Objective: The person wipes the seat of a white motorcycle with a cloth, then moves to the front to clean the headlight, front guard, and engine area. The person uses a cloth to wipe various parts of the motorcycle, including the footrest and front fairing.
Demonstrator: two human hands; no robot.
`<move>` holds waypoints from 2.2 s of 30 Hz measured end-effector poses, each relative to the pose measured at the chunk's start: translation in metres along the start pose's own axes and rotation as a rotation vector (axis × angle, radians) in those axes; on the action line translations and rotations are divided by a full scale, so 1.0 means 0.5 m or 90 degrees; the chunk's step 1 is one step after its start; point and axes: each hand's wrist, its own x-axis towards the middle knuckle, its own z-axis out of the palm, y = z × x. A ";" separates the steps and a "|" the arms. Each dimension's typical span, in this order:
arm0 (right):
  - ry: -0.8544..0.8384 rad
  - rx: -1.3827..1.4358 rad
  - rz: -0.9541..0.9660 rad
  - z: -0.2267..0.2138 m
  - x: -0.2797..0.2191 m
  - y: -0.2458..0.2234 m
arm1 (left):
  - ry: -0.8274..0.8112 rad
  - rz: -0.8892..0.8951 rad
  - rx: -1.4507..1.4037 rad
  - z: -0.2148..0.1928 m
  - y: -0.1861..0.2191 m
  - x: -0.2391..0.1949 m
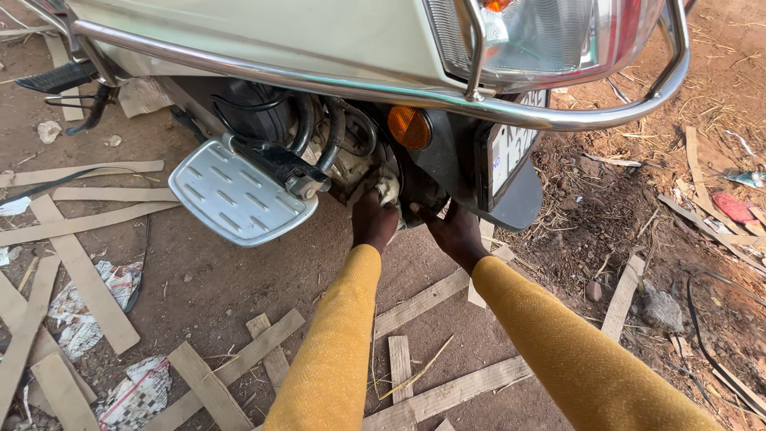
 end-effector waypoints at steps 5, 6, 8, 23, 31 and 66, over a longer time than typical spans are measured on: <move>-0.036 -0.052 0.092 0.007 -0.003 0.007 | -0.033 -0.113 -0.165 -0.030 0.062 0.053; -0.038 -0.058 0.108 0.006 -0.005 0.006 | -0.017 -0.101 -0.256 -0.030 0.070 0.053; -0.042 -0.038 0.116 0.005 -0.004 -0.002 | 0.011 -0.051 -0.320 -0.031 0.072 0.044; 0.064 -0.310 -0.233 0.051 0.039 0.052 | 0.029 -0.056 -0.084 0.003 0.020 -0.050; 0.096 -0.030 -0.076 0.031 0.015 0.007 | 0.183 0.115 -0.346 0.018 0.088 0.005; -0.423 0.016 0.074 -0.028 -0.106 -0.056 | -0.172 -0.429 -0.592 -0.041 -0.020 -0.241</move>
